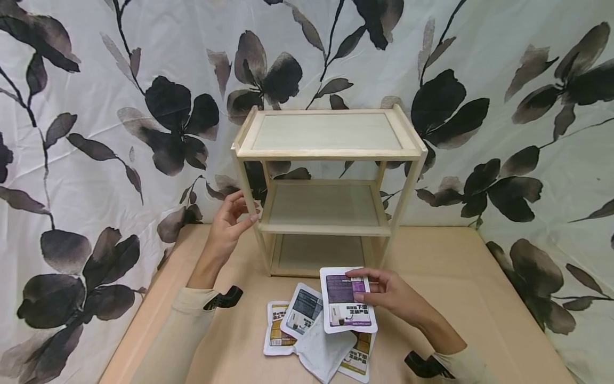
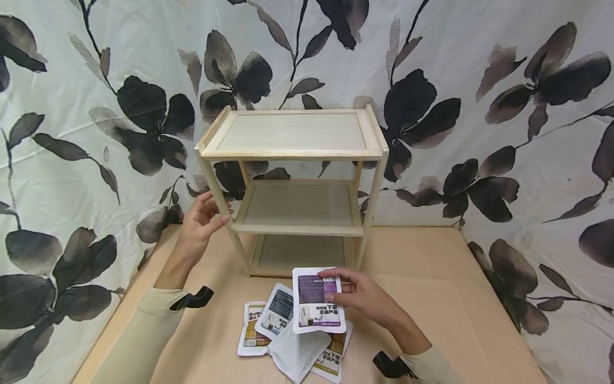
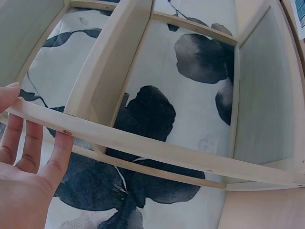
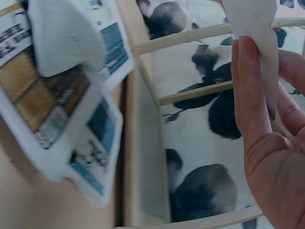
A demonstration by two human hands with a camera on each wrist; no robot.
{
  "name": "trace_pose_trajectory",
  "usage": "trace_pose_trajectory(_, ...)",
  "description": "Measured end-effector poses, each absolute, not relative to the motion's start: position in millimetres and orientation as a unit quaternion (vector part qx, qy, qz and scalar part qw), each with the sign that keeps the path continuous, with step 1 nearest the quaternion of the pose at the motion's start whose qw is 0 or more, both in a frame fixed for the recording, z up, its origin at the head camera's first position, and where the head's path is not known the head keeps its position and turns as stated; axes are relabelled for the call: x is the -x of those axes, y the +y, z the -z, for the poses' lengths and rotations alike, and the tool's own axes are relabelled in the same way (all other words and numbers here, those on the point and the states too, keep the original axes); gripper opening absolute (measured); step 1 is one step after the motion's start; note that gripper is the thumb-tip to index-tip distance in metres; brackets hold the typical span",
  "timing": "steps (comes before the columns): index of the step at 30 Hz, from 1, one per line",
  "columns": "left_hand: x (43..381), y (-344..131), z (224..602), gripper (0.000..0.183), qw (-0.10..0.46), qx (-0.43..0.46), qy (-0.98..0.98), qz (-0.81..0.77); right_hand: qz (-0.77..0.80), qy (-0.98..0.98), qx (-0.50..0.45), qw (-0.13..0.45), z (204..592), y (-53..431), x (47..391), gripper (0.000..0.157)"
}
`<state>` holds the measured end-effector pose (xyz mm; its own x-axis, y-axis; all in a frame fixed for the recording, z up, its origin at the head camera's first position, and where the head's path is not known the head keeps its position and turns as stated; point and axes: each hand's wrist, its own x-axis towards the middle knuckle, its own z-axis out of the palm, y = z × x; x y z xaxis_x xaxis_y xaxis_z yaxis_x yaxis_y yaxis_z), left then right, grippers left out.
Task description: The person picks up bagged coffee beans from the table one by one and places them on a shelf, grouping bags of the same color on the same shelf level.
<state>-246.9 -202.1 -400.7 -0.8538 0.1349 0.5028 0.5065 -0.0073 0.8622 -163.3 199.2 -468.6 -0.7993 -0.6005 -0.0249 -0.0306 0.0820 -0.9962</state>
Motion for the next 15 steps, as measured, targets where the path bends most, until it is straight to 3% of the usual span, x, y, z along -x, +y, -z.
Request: trace_pose_trajectory(15, 248.4, -203.2, 401.9, 0.057, 0.138, 0.234, -0.692, 0.668, 0.633, 0.706, 0.251, 0.197, 410.4, 204.4, 167.6, 0.056)
